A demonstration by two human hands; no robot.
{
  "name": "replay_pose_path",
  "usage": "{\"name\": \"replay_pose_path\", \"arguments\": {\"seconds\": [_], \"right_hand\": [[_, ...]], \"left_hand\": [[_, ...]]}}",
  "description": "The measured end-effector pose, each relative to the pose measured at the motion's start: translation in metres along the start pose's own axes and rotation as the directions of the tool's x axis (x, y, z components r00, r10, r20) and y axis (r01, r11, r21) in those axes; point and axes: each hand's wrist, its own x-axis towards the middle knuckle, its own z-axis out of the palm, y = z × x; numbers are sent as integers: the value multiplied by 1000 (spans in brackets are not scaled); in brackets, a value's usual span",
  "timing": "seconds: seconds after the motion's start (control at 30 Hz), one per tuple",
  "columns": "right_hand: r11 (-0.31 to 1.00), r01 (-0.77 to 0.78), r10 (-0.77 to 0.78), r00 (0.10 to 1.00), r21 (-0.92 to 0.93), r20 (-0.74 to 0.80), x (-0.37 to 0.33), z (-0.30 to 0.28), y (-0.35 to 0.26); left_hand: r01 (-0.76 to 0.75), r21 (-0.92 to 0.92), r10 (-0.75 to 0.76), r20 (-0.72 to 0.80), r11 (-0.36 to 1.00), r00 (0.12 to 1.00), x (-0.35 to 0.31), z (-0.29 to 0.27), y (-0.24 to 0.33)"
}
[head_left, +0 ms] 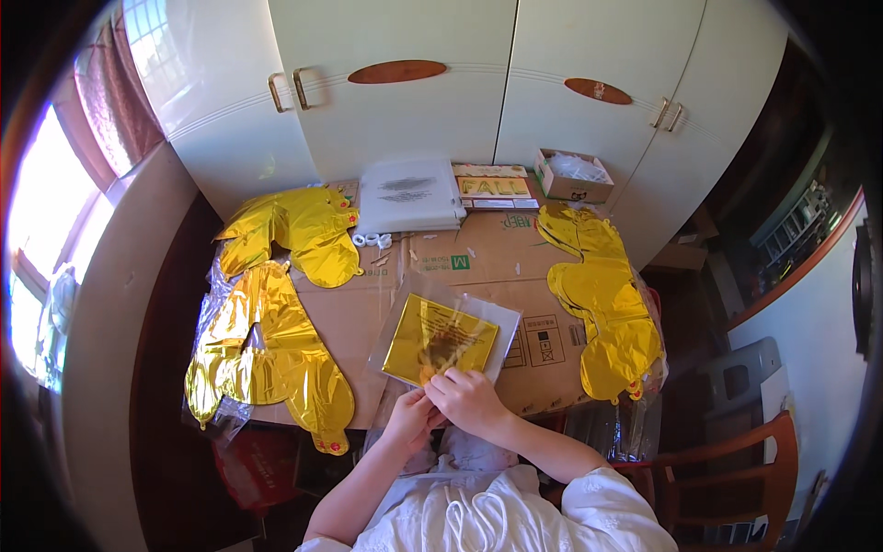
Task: Folding gold foil letter-shaped balloons and placing them into individual plastic retail packaging with paper inserts.
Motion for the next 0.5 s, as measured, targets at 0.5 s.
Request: {"name": "replay_pose_path", "arguments": {"seconds": [0.5], "right_hand": [[-333, -82, 680, 669, 939, 300, -69, 32, -37]], "left_hand": [[-112, -385, 158, 90, 916, 983, -10, 14, 8]]}}
